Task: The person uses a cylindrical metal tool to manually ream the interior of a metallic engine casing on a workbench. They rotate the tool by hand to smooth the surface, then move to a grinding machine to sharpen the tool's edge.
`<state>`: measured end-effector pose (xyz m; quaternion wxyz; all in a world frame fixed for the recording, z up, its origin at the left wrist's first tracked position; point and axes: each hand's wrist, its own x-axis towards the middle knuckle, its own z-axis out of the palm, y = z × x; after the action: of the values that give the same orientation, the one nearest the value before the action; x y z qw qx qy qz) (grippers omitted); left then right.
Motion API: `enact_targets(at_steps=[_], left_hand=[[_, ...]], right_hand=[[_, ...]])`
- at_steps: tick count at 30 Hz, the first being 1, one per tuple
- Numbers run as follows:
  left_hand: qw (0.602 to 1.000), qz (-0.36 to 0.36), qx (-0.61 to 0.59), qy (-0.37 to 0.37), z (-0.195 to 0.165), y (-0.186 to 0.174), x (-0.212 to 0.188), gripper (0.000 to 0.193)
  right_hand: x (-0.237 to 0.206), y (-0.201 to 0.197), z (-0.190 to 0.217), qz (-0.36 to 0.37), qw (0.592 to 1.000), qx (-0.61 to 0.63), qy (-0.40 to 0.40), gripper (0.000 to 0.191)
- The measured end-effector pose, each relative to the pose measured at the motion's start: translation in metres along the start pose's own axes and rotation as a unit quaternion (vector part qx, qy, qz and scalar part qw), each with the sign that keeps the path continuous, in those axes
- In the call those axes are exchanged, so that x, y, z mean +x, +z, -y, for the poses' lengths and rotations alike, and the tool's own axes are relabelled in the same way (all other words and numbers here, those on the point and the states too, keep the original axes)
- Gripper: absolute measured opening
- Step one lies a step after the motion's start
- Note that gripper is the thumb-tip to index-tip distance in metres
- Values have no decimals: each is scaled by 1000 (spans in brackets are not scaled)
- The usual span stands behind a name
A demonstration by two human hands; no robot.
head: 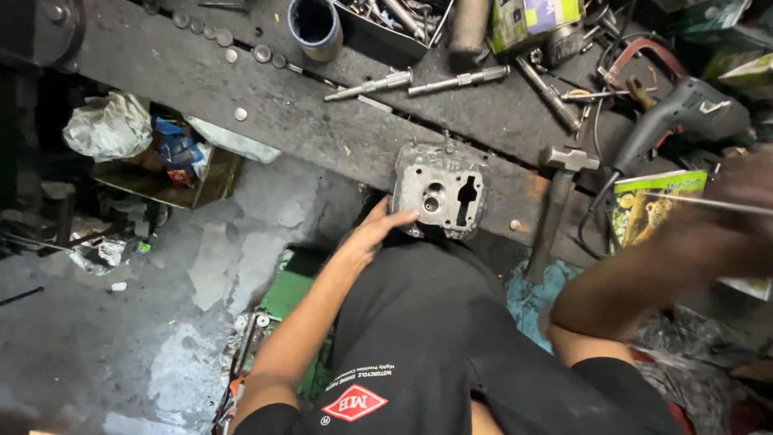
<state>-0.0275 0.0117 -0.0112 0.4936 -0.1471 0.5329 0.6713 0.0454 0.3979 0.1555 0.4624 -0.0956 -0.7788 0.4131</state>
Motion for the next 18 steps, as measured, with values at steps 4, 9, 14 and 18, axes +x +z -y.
enact_targets(at_steps=[4,9,14,18], left_hand=[[1000,12,12,-4,-2,-3,0,94],[1000,23,-12,7,0,-3,0,88],[998,53,-30,33,2,-4,8,86],[998,48,-26,30,7,-6,9,83]], right_hand=[[-71,94,-5,322,941,70,-71,38],[-113,144,18,380,923,-55,-28,33],[-127,145,33,306,947,-100,18,33],[-130,148,39,334,935,-113,-50,29]])
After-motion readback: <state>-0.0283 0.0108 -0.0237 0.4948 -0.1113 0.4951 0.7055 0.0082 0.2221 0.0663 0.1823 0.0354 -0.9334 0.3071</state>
